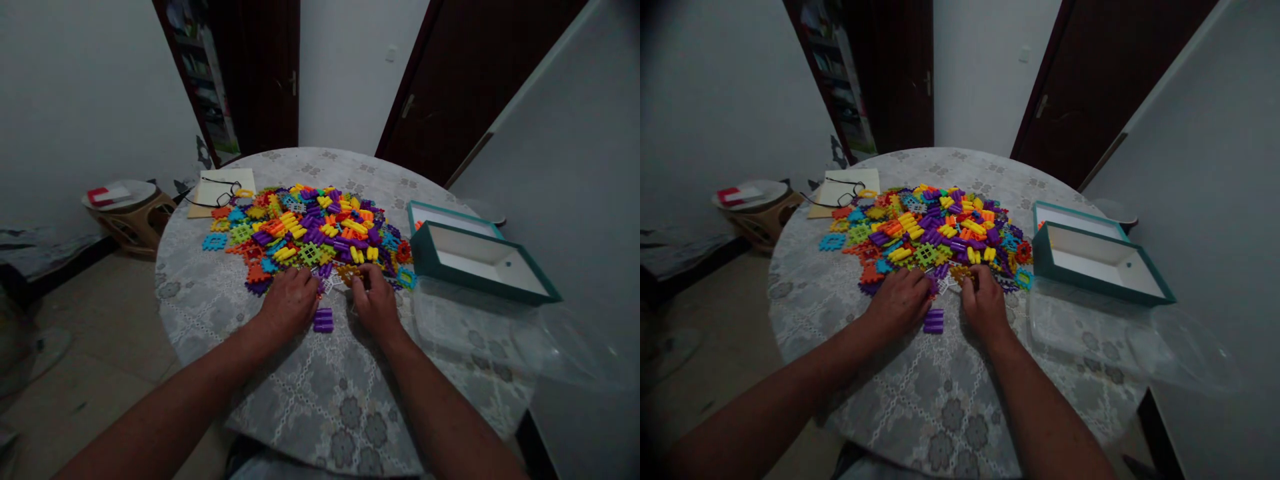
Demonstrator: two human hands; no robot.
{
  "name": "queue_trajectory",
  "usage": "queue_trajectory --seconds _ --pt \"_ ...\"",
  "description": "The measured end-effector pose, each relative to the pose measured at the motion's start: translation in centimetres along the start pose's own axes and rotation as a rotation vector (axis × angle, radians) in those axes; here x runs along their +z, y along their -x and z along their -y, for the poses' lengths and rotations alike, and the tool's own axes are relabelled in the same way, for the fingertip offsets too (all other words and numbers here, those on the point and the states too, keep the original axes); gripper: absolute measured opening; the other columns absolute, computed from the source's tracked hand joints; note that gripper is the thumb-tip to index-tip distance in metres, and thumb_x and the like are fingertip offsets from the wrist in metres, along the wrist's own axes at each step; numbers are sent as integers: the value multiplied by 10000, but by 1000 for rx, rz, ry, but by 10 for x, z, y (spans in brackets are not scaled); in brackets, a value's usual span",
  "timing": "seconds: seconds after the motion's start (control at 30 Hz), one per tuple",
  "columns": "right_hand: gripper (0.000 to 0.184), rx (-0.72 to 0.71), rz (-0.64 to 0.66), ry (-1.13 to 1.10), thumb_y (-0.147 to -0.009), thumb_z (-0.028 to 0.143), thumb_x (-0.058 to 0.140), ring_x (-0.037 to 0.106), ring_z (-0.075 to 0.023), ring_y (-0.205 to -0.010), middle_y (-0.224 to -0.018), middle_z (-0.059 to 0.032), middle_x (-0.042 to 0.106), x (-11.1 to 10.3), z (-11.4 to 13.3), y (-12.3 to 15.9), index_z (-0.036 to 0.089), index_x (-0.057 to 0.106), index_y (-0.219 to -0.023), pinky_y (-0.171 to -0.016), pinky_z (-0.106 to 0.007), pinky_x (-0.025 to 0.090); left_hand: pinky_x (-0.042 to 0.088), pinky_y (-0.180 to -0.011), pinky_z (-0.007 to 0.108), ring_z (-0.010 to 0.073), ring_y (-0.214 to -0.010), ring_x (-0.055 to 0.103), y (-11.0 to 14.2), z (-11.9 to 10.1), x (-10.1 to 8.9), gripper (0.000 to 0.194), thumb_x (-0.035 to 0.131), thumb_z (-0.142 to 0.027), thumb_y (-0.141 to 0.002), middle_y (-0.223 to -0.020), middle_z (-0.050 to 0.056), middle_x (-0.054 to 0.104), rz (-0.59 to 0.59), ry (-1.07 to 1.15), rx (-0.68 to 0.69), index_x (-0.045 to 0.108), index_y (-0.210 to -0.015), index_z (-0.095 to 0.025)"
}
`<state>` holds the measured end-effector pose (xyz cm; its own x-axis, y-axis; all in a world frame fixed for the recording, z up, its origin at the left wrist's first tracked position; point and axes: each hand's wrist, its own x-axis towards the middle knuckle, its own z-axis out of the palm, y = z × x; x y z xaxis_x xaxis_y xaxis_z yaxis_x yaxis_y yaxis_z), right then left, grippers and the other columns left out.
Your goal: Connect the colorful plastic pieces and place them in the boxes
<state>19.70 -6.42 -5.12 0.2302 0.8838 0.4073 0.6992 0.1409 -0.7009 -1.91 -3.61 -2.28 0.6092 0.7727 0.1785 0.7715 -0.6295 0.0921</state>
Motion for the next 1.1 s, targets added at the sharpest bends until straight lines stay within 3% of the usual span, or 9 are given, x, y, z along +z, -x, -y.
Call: queue_trajectory --seconds 0.33,0.53,0.7,1.1 --pt "215 -64 33 -66 -984 301 534 756 -252 -971 -1061 -91 787 4 1 2 233 639 -1158 -901 -359 561 505 -903 464 333 -1076 623 2 -1 9 136 616 -252 -1020 -1186 157 689 15 -11 -38 694 -1112 -190" --pt "207 33 -15 -109 -970 342 551 747 -246 -930 -1042 -83 788 2 -2 -5 228 644 -1116 -879 -359 557 512 -864 423 300 -1019 653 2 -8 7 166 558 -232 -1053 -1135 128 708 20 -16 -76 669 -1173 -205" --pt "216 15 -15 -122 -970 354 554 743 -252 -938 -1033 -85 782 5 -5 -4 223 645 -1115 -871 -360 548 524 -909 422 311 -1066 671 1 -8 7 267 674 -275 -1002 -1157 132 714 20 -10 -85 646 -1257 -202" --pt "234 3 28 -123 -967 347 547 758 -253 -950 -1041 -95 787 8 -5 -1 218 658 -1128 -896 -353 556 567 -871 395 311 -1115 676 -14 -13 1 277 691 -364 -1000 -1249 135 637 91 16 -213 648 -1218 -199"
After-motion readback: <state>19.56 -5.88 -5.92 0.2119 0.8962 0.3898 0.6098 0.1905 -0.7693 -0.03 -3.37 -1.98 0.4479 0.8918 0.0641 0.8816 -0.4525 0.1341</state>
